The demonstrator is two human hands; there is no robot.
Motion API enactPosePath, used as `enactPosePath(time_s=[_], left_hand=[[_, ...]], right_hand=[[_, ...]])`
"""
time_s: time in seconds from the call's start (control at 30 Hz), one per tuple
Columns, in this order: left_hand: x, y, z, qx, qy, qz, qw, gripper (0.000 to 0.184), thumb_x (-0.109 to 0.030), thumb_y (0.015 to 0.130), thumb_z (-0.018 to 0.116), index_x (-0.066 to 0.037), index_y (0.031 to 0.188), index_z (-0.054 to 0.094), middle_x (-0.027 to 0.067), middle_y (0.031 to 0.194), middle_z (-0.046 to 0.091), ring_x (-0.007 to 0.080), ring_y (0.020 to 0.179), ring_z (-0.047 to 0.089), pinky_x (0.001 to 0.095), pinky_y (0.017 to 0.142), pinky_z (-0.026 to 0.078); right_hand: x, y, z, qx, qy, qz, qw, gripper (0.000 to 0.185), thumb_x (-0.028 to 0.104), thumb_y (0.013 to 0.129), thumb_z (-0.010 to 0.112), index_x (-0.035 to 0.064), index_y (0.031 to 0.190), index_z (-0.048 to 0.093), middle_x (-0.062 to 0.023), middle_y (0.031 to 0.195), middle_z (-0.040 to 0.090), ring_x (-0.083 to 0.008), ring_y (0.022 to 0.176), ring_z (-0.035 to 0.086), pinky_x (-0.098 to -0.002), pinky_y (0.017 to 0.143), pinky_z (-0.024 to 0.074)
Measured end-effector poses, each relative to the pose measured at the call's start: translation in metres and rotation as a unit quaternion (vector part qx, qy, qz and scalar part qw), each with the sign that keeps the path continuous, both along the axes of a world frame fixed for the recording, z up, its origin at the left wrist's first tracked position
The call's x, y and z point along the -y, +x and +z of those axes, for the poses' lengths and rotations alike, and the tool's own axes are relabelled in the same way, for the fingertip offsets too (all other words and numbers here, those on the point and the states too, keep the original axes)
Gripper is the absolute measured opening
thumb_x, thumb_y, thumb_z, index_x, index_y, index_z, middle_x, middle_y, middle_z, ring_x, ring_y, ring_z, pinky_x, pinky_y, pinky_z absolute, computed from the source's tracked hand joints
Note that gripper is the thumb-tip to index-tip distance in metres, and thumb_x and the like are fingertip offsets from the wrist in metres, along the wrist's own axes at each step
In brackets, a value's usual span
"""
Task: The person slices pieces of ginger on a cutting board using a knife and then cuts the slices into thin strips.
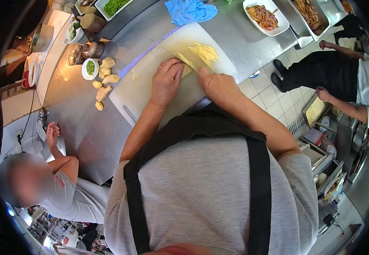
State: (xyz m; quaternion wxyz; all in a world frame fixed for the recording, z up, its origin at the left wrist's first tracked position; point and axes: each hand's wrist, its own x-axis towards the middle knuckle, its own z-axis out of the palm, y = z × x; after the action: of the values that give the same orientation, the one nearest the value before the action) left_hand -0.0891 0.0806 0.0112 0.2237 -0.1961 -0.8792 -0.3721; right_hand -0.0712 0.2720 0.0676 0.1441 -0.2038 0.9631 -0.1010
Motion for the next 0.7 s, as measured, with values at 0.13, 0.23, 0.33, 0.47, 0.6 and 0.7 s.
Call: enactPosePath(time_s=[0.13,0.23,0.33,0.47,0.6,0.7], left_hand=[[0.0,0.0,0.0,0.001,-0.007,-0.002,1.0,0.009,-0.005,0.08,0.069,-0.006,0.09,0.067,0.0052,0.097,0.065,0.0242,0.093,0.064,0.0339,0.078,0.054],[-0.001,0.0,-0.001,-0.003,-0.013,0.004,1.0,0.009,-0.005,0.08,0.069,-0.005,0.089,0.067,0.0057,0.097,0.065,0.0244,0.093,0.064,0.0337,0.079,0.054],[0.0,0.0,0.003,0.004,0.0,0.001,1.0,0.01,-0.003,0.08,0.072,-0.004,0.089,0.069,0.0071,0.098,0.067,0.0248,0.093,0.065,0.034,0.079,0.054],[0.0,0.0,0.002,-0.004,-0.001,0.001,1.0,0.009,-0.004,0.08,0.071,-0.004,0.088,0.068,0.0069,0.097,0.067,0.0247,0.093,0.065,0.034,0.079,0.054],[0.0,0.0,0.001,0.001,0.0,0.001,1.0,0.008,-0.004,0.08,0.071,-0.004,0.088,0.068,0.0072,0.097,0.066,0.0246,0.093,0.065,0.0339,0.079,0.054],[0.0,0.0,0.002,-0.004,0.003,-0.001,1.0,0.007,-0.004,0.08,0.07,-0.004,0.086,0.067,0.0071,0.095,0.066,0.0246,0.092,0.065,0.0338,0.078,0.054]], right_hand=[[-0.002,-0.008,0.016,0.022,0.005,0.002,1.0,0.023,0.026,0.097,0.053,0.0052,0.1,0.045,-0.0183,0.069,0.066,-0.0406,0.065,0.066,-0.0528,0.057,0.0516],[0.0,-0.002,0.025,0.048,0.021,0.0,0.999,0.023,0.027,0.096,0.053,0.005,0.101,0.045,-0.0191,0.069,0.066,-0.0411,0.066,0.066,-0.0531,0.058,0.0515],[0.002,0.0,0.002,0.024,-0.004,-0.013,1.0,0.024,0.027,0.097,0.053,0.0047,0.1,0.045,-0.0195,0.069,0.066,-0.0414,0.067,0.066,-0.0532,0.06,0.0516],[0.001,-0.01,0.014,0.03,-0.017,-0.004,0.999,0.024,0.027,0.097,0.053,0.0045,0.098,0.045,-0.02,0.07,0.066,-0.042,0.067,0.066,-0.0534,0.061,0.0518],[0.0,-0.001,0.025,0.031,0.001,0.002,1.0,0.022,0.025,0.096,0.052,0.0045,0.098,0.046,-0.0194,0.069,0.066,-0.0407,0.066,0.066,-0.0522,0.059,0.0523],[0.006,-0.003,0.001,-0.003,-0.015,-0.003,1.0,0.018,0.022,0.096,0.052,0.004,0.097,0.049,-0.0179,0.066,0.066,-0.0375,0.064,0.068,-0.0496,0.057,0.0535]])
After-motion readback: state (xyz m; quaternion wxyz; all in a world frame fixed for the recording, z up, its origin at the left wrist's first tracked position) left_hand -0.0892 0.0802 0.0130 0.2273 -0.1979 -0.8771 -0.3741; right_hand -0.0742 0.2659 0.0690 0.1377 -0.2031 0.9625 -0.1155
